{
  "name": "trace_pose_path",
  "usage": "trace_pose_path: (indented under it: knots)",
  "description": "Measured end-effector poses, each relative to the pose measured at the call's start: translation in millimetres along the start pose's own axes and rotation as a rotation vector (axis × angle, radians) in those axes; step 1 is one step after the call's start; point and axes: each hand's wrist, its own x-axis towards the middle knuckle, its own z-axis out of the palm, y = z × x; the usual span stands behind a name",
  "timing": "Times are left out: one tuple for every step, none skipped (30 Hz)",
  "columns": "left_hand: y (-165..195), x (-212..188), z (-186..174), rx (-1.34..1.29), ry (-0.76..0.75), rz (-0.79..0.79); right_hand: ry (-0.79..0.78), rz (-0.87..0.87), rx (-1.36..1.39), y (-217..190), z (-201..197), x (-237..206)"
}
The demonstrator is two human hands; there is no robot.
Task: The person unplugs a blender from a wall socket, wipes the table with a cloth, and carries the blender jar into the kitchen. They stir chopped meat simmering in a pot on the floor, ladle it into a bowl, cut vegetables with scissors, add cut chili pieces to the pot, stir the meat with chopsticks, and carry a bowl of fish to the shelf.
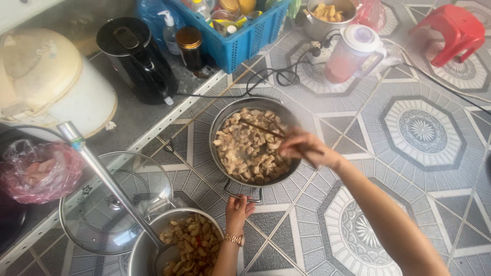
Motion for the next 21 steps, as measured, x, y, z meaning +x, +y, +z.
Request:
trace_pose_path:
  knots:
    - [1.4,-0.5,0.4,0.001,-0.006,0.004,0.015,0.019,-0.189,-5.4,4.8,5.6]
    - [2.2,-1.5,0.0,0.002,-0.011,0.005,0.029,0.041,-0.376,-10.8,6.5,11.1]
    - [2.5,-2.3,-0.5,0.001,-0.007,0.002,0.038,0.056,-0.397,-16.1,4.6,15.9]
    - [2.3,-2.4,-0.7,0.001,-0.004,-0.002,0.046,0.073,-0.419,-20.0,-3.2,23.5]
    - [1.5,-2.4,-1.3,0.003,-0.001,-0.006,0.057,0.090,-0.439,-23.9,-10.9,30.4]
    - [0.2,-2.5,-2.6,0.005,-0.002,-0.001,0.061,0.046,-0.461,-29.4,-16.8,33.1]
    - [-1.4,-1.8,-3.6,0.003,-0.006,0.005,0.064,0.000,-0.486,-34.6,-24.2,35.4]
    - [-3.1,-0.4,-4.0,-0.002,-0.011,0.014,0.064,-0.048,-0.514,-39.0,-29.7,38.5]
    - [-4.8,0.8,-4.8,-0.008,-0.013,0.016,0.035,-0.065,-0.488,-42.1,-30.6,43.2]
    - [-5.9,2.5,-5.9,-0.010,-0.016,0.018,0.010,-0.080,-0.461,-43.5,-28.8,48.5]
    - [-7.0,3.8,-6.6,-0.010,-0.019,0.020,-0.013,-0.095,-0.433,-44.3,-26.8,52.8]
    - [-7.8,4.6,-7.2,-0.026,-0.019,0.016,-0.044,-0.074,-0.427,-43.3,-24.1,57.8]
    - [-8.3,5.0,-7.3,-0.043,-0.018,0.011,-0.075,-0.054,-0.420,-40.8,-22.0,61.7]
    - [-8.3,5.2,-7.2,-0.058,-0.017,0.009,-0.104,-0.036,-0.413,-37.8,-21.1,63.8]
    - [-8.0,4.9,-6.8,-0.058,-0.020,0.019,-0.050,-0.014,-0.426,-33.7,-21.7,63.9]
    - [-8.0,3.9,-5.6,-0.065,-0.024,0.031,-0.001,0.006,-0.442,-30.1,-25.6,60.8]
    - [-7.3,3.0,-4.8,-0.073,-0.023,0.045,0.045,0.022,-0.456,-26.5,-31.2,56.5]
    - [-6.6,1.9,-4.0,-0.056,-0.010,0.041,0.083,0.127,-0.473,-23.8,-38.7,49.4]
    - [-6.3,0.5,-2.7,-0.038,0.005,0.035,0.119,0.233,-0.487,-22.6,-45.7,39.8]
    - [-5.9,-0.8,-1.9,-0.023,0.021,0.029,0.152,0.339,-0.500,-22.0,-51.3,31.3]
    - [-5.3,-1.5,-1.5,-0.032,0.019,0.035,0.211,0.436,-0.422,-22.2,-56.6,23.4]
